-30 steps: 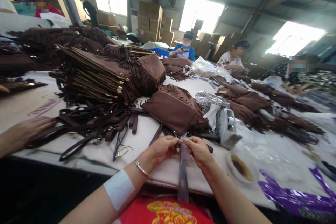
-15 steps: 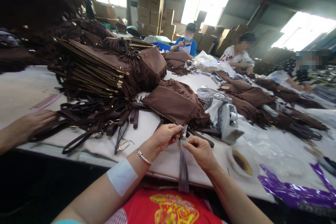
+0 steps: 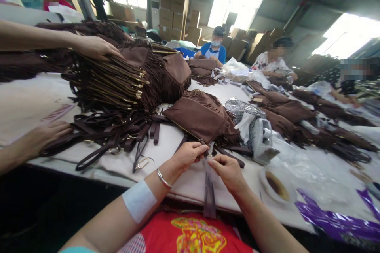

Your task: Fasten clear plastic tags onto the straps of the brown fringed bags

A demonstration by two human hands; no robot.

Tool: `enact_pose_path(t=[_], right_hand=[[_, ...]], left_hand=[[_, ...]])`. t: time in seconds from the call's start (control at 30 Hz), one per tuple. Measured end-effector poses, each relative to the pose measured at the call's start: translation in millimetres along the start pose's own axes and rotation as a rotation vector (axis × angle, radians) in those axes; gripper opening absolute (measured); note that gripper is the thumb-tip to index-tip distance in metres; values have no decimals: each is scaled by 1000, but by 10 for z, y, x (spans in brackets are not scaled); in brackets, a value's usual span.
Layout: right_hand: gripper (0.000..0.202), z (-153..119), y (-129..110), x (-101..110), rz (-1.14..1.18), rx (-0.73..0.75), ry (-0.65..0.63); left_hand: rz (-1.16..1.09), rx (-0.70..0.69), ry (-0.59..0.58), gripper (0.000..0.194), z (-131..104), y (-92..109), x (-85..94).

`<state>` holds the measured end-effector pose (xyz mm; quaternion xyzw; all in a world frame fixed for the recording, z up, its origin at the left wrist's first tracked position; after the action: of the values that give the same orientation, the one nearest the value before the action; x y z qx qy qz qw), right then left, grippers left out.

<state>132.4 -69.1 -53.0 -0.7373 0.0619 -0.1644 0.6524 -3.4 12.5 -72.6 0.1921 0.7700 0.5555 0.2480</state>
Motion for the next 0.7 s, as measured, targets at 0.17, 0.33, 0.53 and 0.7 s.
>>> enact_pose_path(t=[0.17, 0.33, 0.53, 0.7], right_hand=[[33, 16, 68, -71, 164, -148, -3], [38, 67, 116, -154, 136, -197, -21], [31, 106, -106, -225, -243, 139, -19], [32, 203, -51, -326, -202, 115, 56]], left_hand=[[34, 14, 12, 37, 4, -34, 19], [50, 75, 26, 35, -30, -80, 79], [-20, 165, 46, 30, -55, -95, 116], [-95, 201, 66, 32, -90, -117, 119]])
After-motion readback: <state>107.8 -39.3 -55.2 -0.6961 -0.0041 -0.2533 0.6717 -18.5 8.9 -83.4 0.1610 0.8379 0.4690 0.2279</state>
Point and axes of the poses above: each hand's wrist, its own z-axis towards the middle knuckle, its own x-axis out of the back of the hand, y = z × x, the point moved 4 cm from there along z, towards the middle knuckle, and after that the axes turned 11 degrees about z, right-handed, at the moved point
